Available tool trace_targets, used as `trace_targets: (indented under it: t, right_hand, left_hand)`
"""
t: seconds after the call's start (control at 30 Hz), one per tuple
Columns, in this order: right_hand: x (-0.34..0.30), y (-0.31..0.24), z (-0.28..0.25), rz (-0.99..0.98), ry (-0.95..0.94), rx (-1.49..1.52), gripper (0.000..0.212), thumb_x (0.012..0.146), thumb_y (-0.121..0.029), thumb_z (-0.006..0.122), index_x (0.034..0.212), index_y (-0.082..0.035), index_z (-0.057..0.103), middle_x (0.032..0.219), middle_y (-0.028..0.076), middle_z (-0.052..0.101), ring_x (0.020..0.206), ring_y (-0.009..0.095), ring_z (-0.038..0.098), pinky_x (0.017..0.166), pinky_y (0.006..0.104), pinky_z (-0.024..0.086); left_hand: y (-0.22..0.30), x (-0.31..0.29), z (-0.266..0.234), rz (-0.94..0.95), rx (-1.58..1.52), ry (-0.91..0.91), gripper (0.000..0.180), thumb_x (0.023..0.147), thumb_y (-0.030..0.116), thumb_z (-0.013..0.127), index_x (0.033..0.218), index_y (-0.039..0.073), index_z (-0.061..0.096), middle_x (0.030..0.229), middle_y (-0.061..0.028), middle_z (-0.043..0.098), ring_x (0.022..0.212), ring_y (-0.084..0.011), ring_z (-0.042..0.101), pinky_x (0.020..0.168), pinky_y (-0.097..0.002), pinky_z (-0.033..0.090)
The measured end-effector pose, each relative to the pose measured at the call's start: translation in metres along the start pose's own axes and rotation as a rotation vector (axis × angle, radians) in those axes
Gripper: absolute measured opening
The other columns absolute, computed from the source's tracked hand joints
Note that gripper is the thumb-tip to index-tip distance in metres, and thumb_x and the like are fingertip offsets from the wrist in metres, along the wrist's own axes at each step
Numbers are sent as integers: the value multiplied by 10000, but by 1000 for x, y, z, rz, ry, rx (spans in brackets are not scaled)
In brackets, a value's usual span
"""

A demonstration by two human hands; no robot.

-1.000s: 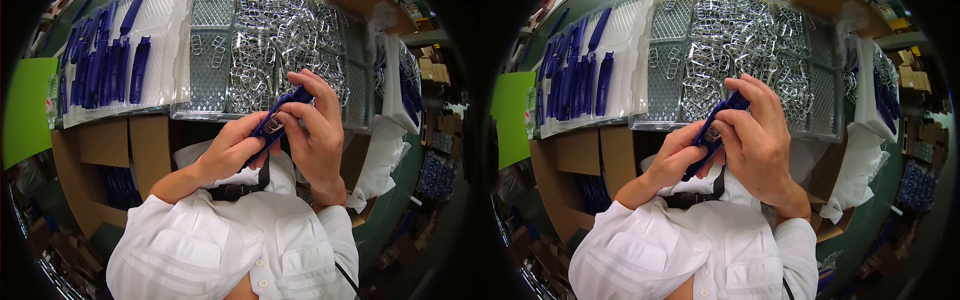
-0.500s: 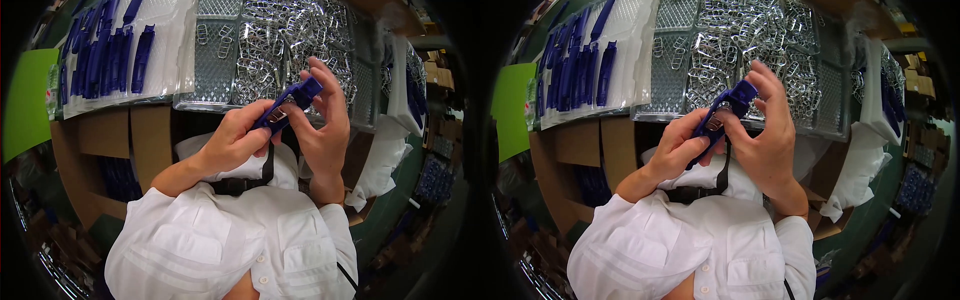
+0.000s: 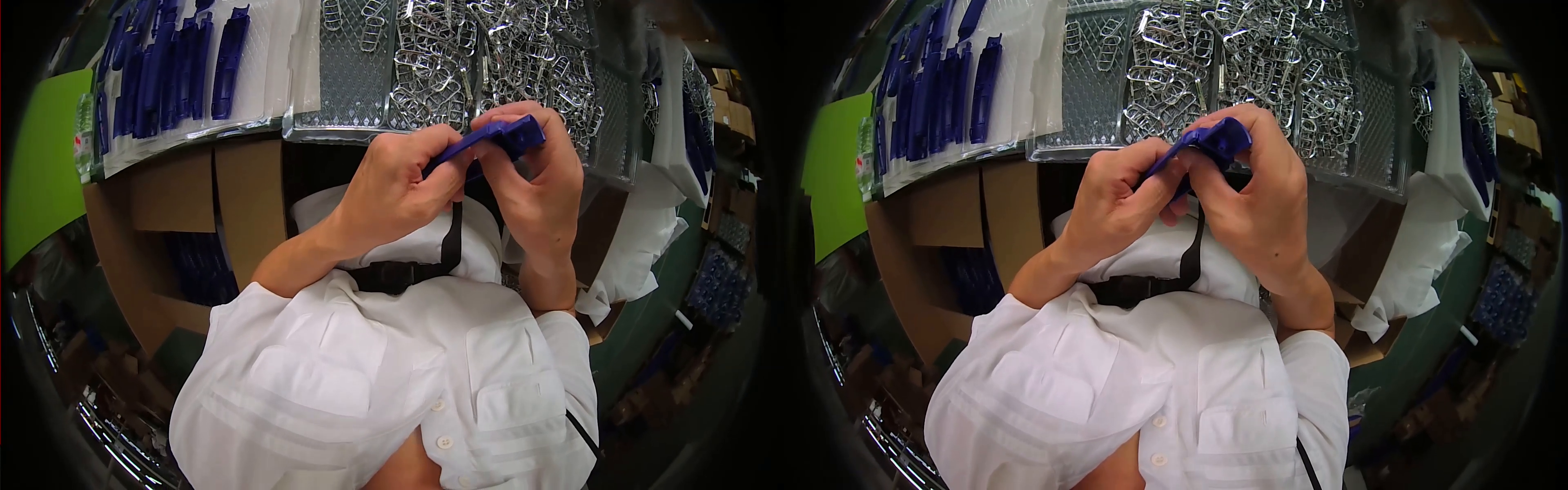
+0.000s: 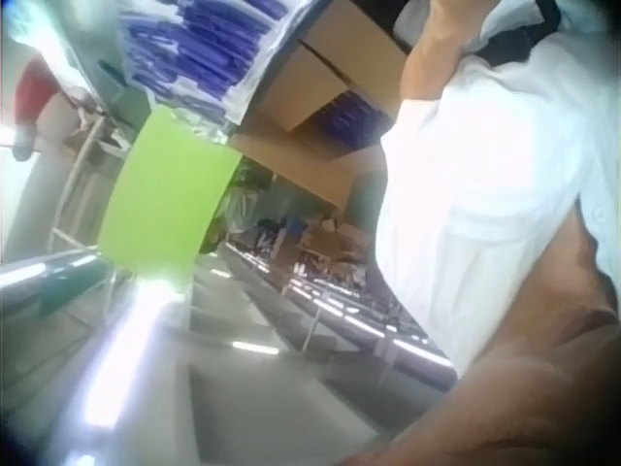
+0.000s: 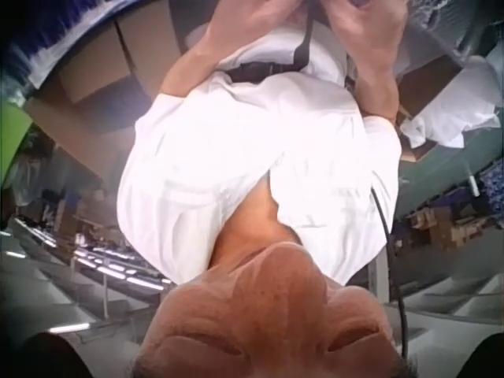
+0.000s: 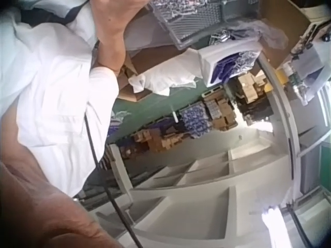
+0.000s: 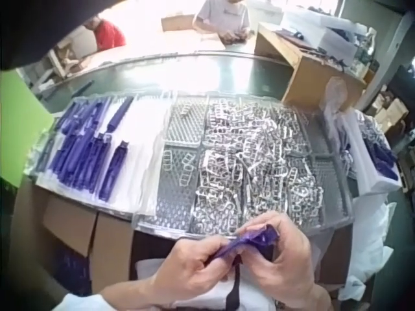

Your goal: The person assembles internal metal clips and components into blue plastic housings by hand at a factory workstation.

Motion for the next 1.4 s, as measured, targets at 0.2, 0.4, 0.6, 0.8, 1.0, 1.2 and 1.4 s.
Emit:
trace_targets:
  t: [0.2, 0.4, 0.6, 0.8, 1.0, 1.2, 1.4]
  right_hand:
    - [16, 21, 4, 114, 32, 77, 144, 913, 0, 719, 1022, 3, 625, 967, 59, 730, 853, 147, 704, 784, 300, 564]
    - [15, 10, -12, -32, 9, 370, 270, 987, -17, 649, 1251, 41, 654, 1234, 201, 696, 1154, 239, 678, 999, 340, 537]
    - [8, 7, -4, 46, -130, 987, 764, 917, -204, 674, 1527, 116, 345, 1514, 381, 436, 1363, 443, 538, 1185, 518, 387]
    - [10, 10, -2, 56, -21, 897, 742, 956, -219, 655, 1552, 80, 328, 1452, 355, 518, 1369, 444, 531, 1186, 530, 373]
    - [16, 5, -1, 101, -37, 904, 716, 979, -231, 642, 1546, 87, 341, 1419, 347, 551, 1320, 434, 579, 1162, 519, 413]
    - [21, 7, 0, 71, -47, 907, 685, 988, -219, 625, 1538, 91, 359, 1403, 344, 567, 1301, 423, 597, 1141, 506, 433]
    - [23, 8, -2, 78, -70, 917, 744, 963, -190, 650, 1534, 140, 305, 1407, 353, 554, 1318, 436, 585, 1165, 501, 422]
  left_hand:
    - [-8, 13, -4, -35, -39, 45, 189, 1007, 109, 587, 897, -24, 663, 643, -51, 667, 565, -88, 641, 530, -261, 516]
    - [10, -3, 1, 8, -269, -215, 334, 1093, 221, 533, 1319, -1, 639, 1041, -83, 691, 871, -109, 654, 730, -263, 536]
    - [43, -19, -11, 306, 221, -63, 489, 926, 113, 761, 1353, -53, 592, 1112, -175, 652, 938, -271, 669, 831, -340, 546]
    - [62, -25, -11, 464, 356, 116, 561, 841, 127, 856, 1319, -31, 609, 1135, -195, 653, 956, -288, 694, 782, -356, 590]
    - [57, -27, -12, 366, 266, 63, 648, 806, 74, 856, 1383, -6, 573, 1159, -123, 634, 949, -192, 648, 745, -292, 540]
    - [55, -27, -12, 286, 201, 62, 621, 816, 70, 837, 1367, -32, 568, 1140, -177, 634, 954, -291, 650, 838, -370, 539]
    - [48, -26, -11, 215, 184, 40, 613, 845, 74, 823, 1382, -37, 548, 1164, -161, 644, 914, -217, 660, 784, -317, 549]
Point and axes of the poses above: each hand's wrist, its own x-axis towards the middle knuckle, its own z-axis out of the palm, y = z × x, the point moved 7 cm from there along x, towards the middle knuckle
